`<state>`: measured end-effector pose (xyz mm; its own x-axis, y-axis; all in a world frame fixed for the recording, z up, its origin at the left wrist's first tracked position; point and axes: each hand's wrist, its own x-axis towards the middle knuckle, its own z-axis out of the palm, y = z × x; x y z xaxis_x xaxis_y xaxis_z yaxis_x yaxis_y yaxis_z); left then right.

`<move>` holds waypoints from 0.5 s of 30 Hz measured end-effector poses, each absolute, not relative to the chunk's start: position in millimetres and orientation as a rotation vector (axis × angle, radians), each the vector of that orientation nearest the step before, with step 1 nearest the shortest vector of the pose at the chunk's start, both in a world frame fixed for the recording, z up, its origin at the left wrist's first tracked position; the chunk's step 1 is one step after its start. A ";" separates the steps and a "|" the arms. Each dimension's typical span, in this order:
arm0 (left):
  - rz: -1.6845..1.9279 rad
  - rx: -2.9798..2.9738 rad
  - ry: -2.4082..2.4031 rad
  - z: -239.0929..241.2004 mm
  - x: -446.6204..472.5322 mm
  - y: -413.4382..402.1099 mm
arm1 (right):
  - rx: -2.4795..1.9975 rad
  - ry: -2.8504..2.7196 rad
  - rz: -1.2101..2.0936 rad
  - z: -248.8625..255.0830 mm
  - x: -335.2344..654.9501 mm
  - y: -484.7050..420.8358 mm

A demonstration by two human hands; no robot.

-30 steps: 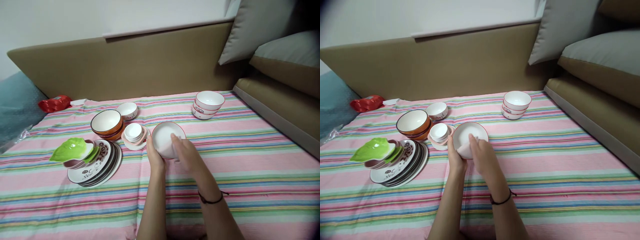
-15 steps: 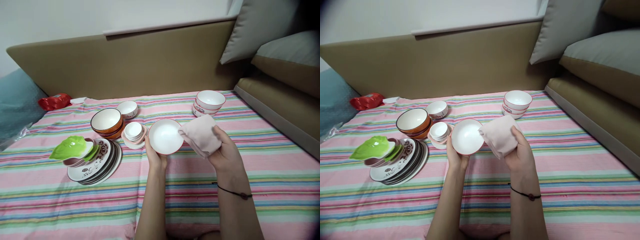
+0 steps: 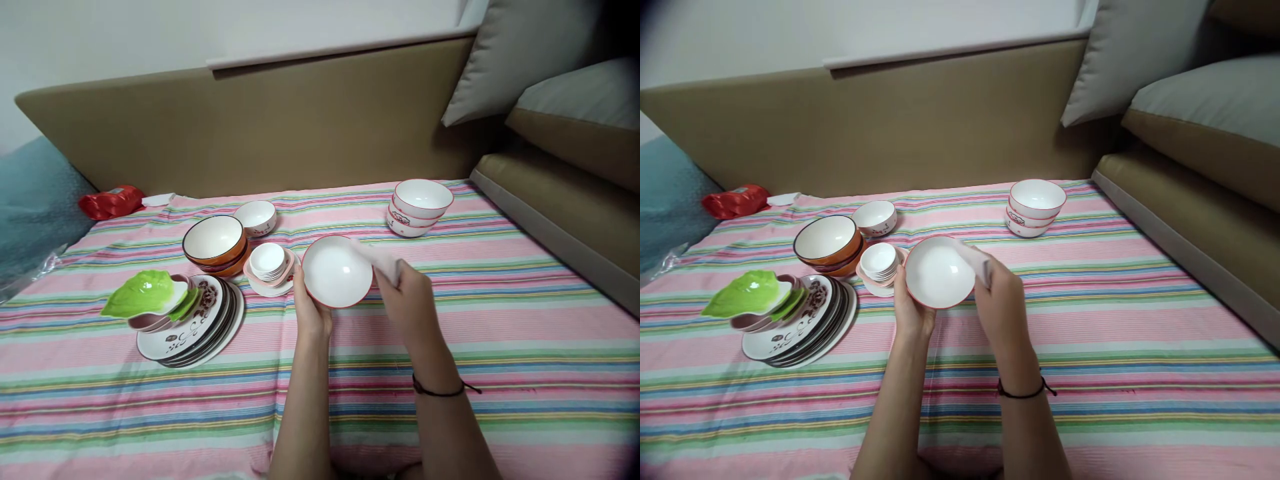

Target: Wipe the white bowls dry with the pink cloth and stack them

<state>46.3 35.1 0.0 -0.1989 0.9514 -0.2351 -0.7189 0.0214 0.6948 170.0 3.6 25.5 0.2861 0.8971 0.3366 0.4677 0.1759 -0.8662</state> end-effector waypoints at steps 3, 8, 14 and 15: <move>1.586 0.350 0.845 0.8 47.1 34.5 | -1.471 -1.533 0.426 19.1 155.3 7.4; 1.652 0.345 0.815 1.3 43.7 35.3 | -1.512 -1.740 0.322 11.8 139.6 9.5; 1.697 0.335 0.768 1.9 40.9 36.9 | -1.511 -1.824 0.261 9.3 130.7 10.8; 1.695 0.336 0.762 1.8 41.0 36.8 | -1.520 -1.813 0.264 9.7 129.7 10.5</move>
<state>41.0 36.8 1.8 -0.2707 0.9468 -0.1740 -0.7584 -0.0984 0.6443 129.7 10.5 9.7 -0.0215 0.9150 0.4028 0.7620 0.2758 -0.5859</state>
